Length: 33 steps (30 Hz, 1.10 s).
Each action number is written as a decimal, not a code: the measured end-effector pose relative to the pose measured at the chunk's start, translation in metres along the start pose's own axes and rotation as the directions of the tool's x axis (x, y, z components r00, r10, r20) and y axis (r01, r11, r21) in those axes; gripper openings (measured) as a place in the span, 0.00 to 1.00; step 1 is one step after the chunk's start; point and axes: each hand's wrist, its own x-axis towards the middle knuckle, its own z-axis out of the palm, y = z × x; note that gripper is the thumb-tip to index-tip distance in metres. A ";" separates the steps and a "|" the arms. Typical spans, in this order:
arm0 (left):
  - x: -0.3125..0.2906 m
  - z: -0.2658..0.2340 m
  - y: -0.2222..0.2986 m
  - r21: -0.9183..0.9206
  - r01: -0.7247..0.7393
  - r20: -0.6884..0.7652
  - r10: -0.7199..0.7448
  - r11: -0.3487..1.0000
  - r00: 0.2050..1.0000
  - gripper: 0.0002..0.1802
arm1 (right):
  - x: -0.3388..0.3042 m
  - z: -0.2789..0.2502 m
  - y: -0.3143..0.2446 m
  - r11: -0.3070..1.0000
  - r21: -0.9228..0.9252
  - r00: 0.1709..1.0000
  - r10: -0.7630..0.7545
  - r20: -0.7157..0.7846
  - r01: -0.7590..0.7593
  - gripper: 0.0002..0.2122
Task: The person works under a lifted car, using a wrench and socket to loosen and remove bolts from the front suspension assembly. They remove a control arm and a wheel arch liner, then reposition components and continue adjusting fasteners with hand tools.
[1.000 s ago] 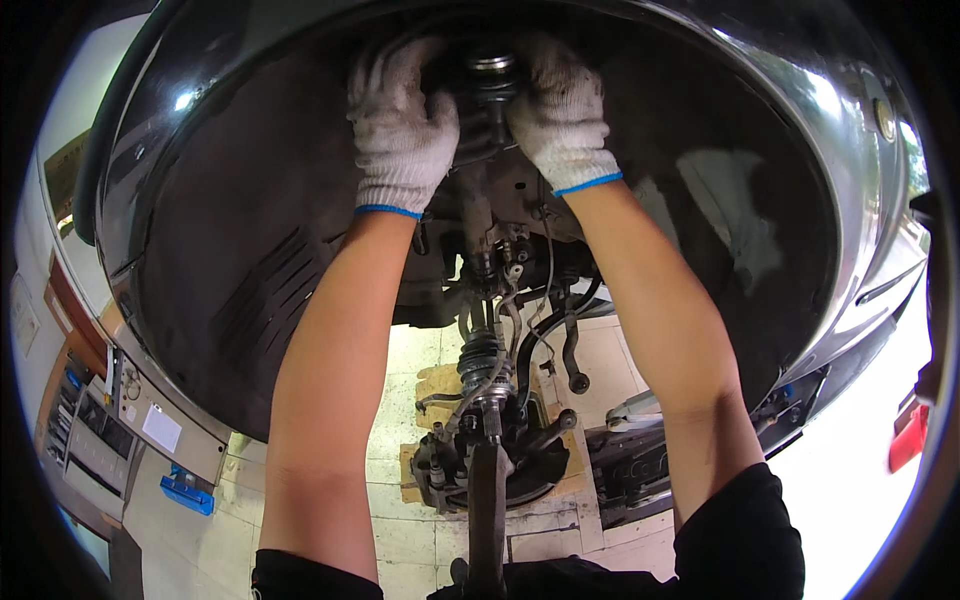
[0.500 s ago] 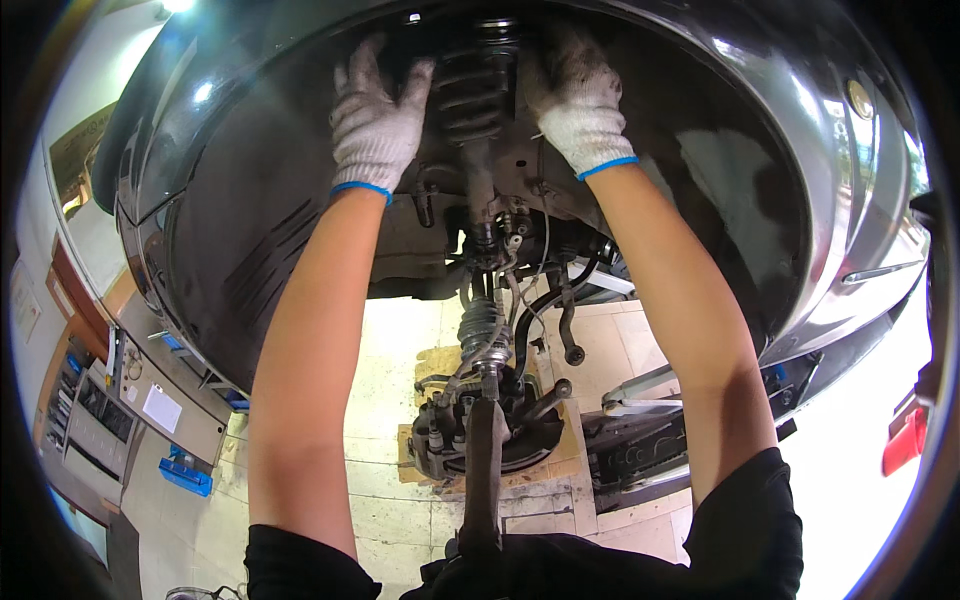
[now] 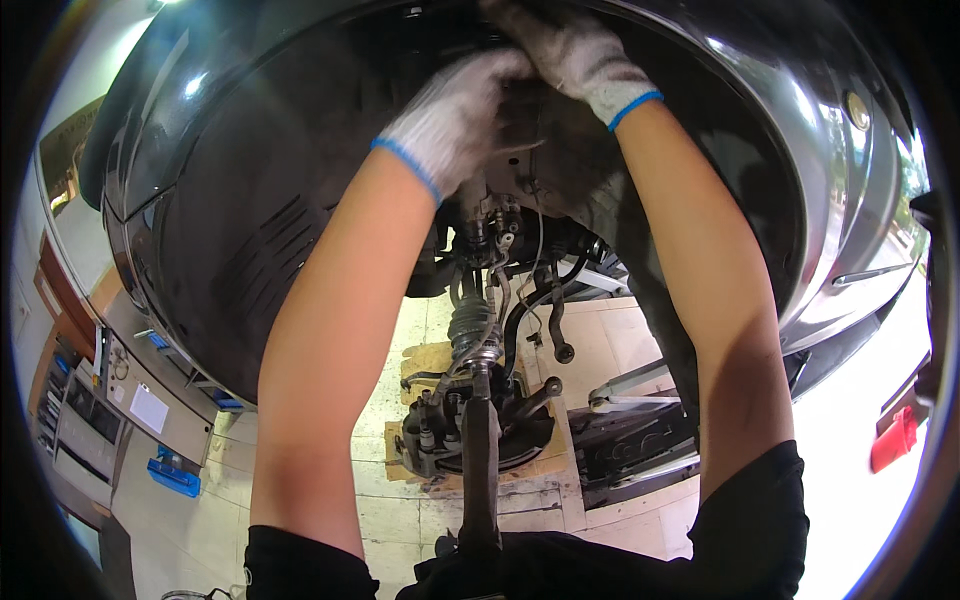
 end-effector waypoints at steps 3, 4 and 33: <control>0.016 0.001 0.000 0.567 -0.278 0.136 0.245 0.775 0.960 0.19 | 0.016 -0.006 0.000 0.979 -0.097 0.984 -0.176 0.032 0.178 0.26; 0.020 0.001 -0.001 0.788 -0.410 0.263 0.351 0.460 0.899 0.18 | 0.021 -0.004 0.003 0.964 -0.125 0.972 -0.231 0.040 0.235 0.26; 0.050 -0.029 -0.049 0.883 -0.325 0.219 0.315 0.339 0.923 0.17 | 0.079 0.027 0.002 0.947 -0.084 0.934 -0.287 0.212 0.310 0.27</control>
